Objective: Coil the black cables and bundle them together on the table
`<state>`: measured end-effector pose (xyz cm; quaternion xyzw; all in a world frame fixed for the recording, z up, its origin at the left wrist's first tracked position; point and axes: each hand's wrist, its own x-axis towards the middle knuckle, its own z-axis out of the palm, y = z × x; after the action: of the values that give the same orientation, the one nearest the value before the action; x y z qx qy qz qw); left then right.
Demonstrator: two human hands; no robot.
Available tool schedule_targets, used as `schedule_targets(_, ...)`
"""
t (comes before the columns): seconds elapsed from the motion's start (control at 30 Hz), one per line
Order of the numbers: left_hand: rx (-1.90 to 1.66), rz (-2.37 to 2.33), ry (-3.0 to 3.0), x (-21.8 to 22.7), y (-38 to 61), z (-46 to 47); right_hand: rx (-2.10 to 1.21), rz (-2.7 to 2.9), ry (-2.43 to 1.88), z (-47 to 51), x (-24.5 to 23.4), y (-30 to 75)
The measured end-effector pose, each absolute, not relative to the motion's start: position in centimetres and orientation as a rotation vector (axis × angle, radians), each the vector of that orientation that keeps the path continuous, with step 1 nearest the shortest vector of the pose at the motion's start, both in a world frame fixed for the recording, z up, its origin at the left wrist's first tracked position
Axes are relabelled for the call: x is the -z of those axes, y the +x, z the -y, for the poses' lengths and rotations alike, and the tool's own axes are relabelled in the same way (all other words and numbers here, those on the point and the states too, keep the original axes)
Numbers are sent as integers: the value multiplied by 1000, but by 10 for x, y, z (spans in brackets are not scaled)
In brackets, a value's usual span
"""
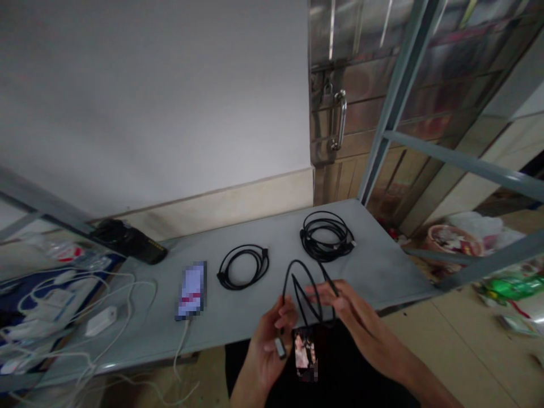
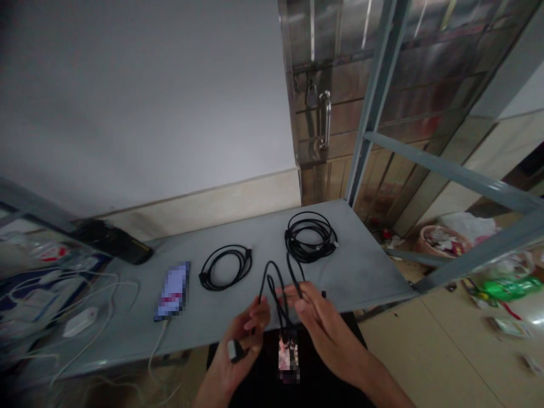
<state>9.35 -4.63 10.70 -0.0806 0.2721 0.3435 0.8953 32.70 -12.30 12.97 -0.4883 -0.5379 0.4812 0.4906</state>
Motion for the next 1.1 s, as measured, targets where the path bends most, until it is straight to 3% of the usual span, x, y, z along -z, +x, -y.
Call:
schedule_targets(0.13,-626,-668,-6,-96,121,66,-1204,1325,-1110,121,-132,310)
schedule_targets(0.4,-913,-1034,913,-68,118,99,-1246,946,-1036,104,-139,305)
schedule_targets(0.57,-1003,-1142,1452,-74,98,112,-1265,615,-917,90,-146,303)
schedule_targets(0.8,-809,-1037,2239,-89,60,92,-1258,506,-906,78,-152,306)
schedule_targets(0.97,-1025,-946,2484,-100,43,75,-1248,573,-922,74,-156,317)
schedule_targets(1.1,-1195,-1133,2633,-109,30,63,-1258,621,-958,75,-158,323)
